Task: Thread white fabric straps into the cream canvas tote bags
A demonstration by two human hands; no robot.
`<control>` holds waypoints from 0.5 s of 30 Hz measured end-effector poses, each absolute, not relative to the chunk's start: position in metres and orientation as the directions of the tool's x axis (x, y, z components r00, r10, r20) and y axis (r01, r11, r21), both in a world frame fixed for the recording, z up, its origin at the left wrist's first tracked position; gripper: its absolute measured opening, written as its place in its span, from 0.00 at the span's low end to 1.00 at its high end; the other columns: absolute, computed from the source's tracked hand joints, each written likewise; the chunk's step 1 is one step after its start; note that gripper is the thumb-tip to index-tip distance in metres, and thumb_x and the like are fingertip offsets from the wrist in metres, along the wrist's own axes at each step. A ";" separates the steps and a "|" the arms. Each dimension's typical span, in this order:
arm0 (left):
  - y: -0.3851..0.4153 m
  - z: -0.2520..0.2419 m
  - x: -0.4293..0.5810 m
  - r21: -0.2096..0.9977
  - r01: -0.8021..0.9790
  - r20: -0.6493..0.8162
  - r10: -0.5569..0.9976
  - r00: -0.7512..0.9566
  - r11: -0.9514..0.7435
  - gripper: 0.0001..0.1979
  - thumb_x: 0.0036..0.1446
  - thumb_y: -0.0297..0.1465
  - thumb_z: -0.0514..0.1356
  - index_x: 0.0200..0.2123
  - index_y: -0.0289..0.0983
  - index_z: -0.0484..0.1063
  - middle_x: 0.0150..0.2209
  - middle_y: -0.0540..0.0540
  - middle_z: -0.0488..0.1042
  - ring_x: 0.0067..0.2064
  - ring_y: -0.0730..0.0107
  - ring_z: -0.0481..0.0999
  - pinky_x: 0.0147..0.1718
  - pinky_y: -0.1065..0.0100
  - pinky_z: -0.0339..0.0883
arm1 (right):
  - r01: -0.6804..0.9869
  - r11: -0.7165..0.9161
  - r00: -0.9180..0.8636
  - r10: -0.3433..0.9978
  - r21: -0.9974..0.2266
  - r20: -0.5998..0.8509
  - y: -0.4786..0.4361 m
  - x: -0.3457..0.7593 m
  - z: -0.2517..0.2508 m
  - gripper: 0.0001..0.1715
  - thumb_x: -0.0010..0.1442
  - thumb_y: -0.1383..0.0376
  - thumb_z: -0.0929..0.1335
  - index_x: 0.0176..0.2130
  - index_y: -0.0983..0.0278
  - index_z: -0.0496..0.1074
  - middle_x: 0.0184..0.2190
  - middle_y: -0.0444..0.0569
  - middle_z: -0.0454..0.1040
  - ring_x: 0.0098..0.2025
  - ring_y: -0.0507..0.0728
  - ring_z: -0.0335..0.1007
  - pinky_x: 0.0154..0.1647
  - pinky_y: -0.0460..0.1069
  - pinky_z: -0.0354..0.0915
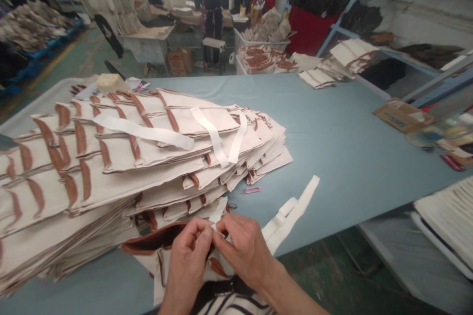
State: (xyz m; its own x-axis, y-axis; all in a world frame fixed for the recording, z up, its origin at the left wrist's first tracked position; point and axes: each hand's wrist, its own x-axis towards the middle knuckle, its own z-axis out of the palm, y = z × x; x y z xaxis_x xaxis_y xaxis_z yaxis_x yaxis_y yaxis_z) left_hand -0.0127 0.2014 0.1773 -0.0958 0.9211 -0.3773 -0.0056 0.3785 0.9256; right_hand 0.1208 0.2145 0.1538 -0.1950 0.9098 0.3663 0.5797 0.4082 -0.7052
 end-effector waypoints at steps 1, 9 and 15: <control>0.202 0.176 -0.013 0.922 -0.009 -0.386 0.918 -0.093 0.387 0.16 0.58 0.43 0.63 0.26 0.37 0.71 0.20 0.57 0.58 0.22 0.76 0.55 0.21 0.75 0.53 | 0.592 0.448 -0.224 0.890 -0.670 0.397 0.216 0.122 0.153 0.19 0.71 0.67 0.64 0.27 0.62 0.66 0.22 0.44 0.71 0.25 0.52 0.66 0.29 0.48 0.57; 0.202 0.170 -0.015 0.900 -0.031 -0.436 0.894 -0.101 0.436 0.22 0.59 0.50 0.63 0.27 0.39 0.67 0.21 0.58 0.56 0.23 0.76 0.53 0.21 0.75 0.49 | 0.475 0.449 -0.309 0.890 -0.757 0.334 0.218 0.129 0.154 0.21 0.74 0.61 0.64 0.27 0.61 0.65 0.22 0.42 0.70 0.25 0.52 0.65 0.30 0.48 0.56; 0.199 0.181 -0.019 0.913 -0.053 -0.404 0.883 -0.237 0.404 0.29 0.55 0.60 0.64 0.28 0.39 0.70 0.22 0.55 0.64 0.25 0.73 0.63 0.22 0.75 0.62 | 0.091 -0.131 -0.188 0.971 -0.987 -0.146 0.205 0.142 0.154 0.21 0.67 0.50 0.68 0.29 0.61 0.65 0.21 0.42 0.70 0.25 0.52 0.63 0.31 0.47 0.58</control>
